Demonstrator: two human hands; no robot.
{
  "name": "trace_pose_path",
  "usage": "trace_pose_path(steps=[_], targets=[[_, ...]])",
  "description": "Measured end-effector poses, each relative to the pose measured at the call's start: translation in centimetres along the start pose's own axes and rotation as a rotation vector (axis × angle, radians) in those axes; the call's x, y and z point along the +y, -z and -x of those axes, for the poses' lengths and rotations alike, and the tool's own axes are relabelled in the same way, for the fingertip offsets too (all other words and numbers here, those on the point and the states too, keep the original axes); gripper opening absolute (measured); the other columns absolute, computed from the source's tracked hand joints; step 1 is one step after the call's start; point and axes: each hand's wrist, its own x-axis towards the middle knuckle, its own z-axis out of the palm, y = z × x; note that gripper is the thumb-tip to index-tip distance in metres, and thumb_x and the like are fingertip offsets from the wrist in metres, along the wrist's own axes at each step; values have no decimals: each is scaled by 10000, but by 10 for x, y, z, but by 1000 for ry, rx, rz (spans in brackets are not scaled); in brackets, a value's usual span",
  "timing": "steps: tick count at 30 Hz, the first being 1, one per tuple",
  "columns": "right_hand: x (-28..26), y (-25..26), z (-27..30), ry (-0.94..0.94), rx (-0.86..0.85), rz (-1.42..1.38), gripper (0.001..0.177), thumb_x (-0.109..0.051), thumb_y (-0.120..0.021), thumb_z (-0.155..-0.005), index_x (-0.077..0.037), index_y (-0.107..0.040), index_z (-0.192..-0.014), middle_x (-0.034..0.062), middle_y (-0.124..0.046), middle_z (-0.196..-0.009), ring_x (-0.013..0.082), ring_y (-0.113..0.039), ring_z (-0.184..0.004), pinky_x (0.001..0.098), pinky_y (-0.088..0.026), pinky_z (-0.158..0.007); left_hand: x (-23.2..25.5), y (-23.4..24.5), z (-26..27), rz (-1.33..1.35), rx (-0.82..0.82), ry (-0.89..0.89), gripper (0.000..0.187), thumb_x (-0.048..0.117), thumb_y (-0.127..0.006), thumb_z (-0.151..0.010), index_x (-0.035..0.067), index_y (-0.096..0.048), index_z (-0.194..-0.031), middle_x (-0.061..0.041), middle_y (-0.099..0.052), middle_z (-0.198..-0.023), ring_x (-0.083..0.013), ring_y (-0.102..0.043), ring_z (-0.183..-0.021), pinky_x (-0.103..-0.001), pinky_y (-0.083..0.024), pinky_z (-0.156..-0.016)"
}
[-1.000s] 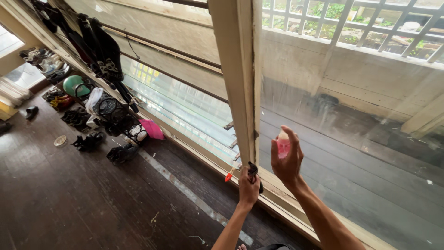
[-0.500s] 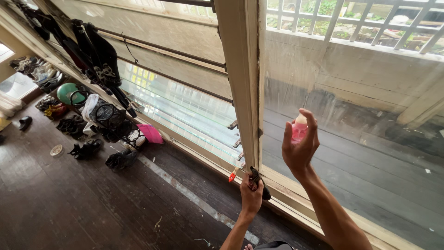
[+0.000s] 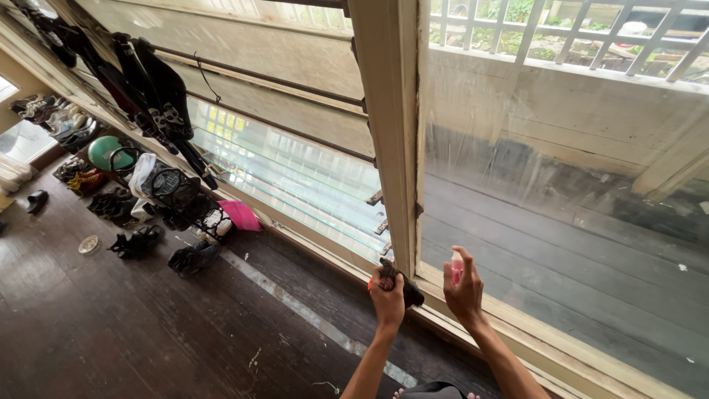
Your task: The person cleans a large glass window using a spray bottle and a dark cloth, wiping the surface in broad strokes. They then use a small brush to clean the window frame and sills.
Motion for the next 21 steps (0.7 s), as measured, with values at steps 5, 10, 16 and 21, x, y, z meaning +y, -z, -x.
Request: trace_pose_path(steps=[5,10,16,21], targets=[[-2,11,5,-25,18,3,468,-167,-622,-978,-152,-450,-1413,76,-598,-714,157,-550,-550,340,-489,-458,-30,-16,-14,11,5,155,189,69,-696,-897,7,-603,-1050,-18,-627,-820,-106,-568,-691,-296,-505,-631],[0,31,2,8,108,-26,468,-167,-607,-1008,-144,-438,-1443,77,-632,-785,159,-591,-610,335,-523,-525,-73,-45,-28,-10,0,248,262,72,-677,-876,1,-594,-1114,-45,-639,-867,-151,-616,-715,-314,-548,-669],[14,59,4,61,97,-78,501,-171,-605,-1003,-130,-421,-1468,76,-676,-856,147,-636,-661,316,-550,-552,-106,-87,-39,-237,21,264,272,109,-658,-871,-5,-591,-1108,-115,-674,-937,-248,-698,-801,-366,-566,-764],[26,82,15,40,42,-148,542,-133,-623,-981,-131,-429,-1486,73,-694,-900,137,-653,-704,305,-558,-608,-115,-123,-43,-302,117,231,319,185,-687,-870,-7,-606,-1112,-121,-693,-936,-264,-684,-854,-399,-534,-832]])
